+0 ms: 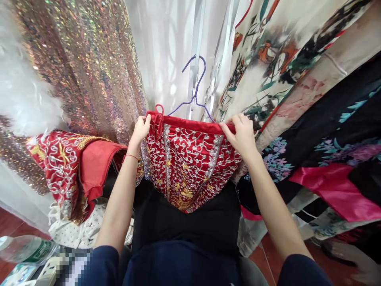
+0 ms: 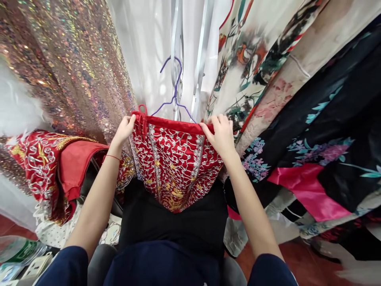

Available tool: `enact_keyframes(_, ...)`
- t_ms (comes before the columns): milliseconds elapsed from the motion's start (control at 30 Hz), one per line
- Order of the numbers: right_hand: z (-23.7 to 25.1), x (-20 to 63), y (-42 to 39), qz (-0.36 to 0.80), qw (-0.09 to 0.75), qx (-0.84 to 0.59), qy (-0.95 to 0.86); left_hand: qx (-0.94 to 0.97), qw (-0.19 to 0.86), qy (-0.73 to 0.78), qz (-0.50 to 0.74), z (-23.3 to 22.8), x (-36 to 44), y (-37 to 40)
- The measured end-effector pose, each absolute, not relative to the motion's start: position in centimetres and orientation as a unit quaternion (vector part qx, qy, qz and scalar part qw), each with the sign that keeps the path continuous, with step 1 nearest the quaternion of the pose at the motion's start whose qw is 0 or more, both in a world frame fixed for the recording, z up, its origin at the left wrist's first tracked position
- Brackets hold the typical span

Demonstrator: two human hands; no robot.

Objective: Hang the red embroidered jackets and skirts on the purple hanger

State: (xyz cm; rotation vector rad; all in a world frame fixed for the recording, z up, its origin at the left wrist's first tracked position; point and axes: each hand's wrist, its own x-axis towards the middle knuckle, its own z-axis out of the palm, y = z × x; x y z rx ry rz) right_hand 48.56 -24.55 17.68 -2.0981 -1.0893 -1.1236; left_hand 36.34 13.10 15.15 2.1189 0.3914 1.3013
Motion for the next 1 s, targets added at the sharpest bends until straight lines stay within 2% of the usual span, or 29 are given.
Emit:
enact_keyframes(133, 17.0, 49.0, -24.2, -0.425, 0.195, -0.78, -0.415, 0.776, 0.328, 0.174, 0.509, 14.3, 35.0, 10.2)
enact_keyframes(267, 16.7, 49.8, -23.6, -0.416, 0.136, -0.794, -0.422, 0.776, 0.348, 0.14, 0.507, 15.8, 32.5, 8.0)
enact_keyframes(467, 16.1, 50.1, -23.1, -0.435, 0.167, -0.79, -0.398, 0.809, 0.275, 0.145, 0.5, 17.8, 30.3, 6.9)
enact_keyframes(667, 15.6, 50.6, -22.5, -0.407, 0.159, -0.813, -0.386, 0.783, 0.258, 0.226, 0.518, 15.8, 33.3, 6.8)
enact_keyframes(1000, 14.1, 50.0, -22.3, -0.44, 0.208, -0.797, -0.358, 0.771, 0.251, 0.218, 0.543, 14.2, 33.8, 6.6)
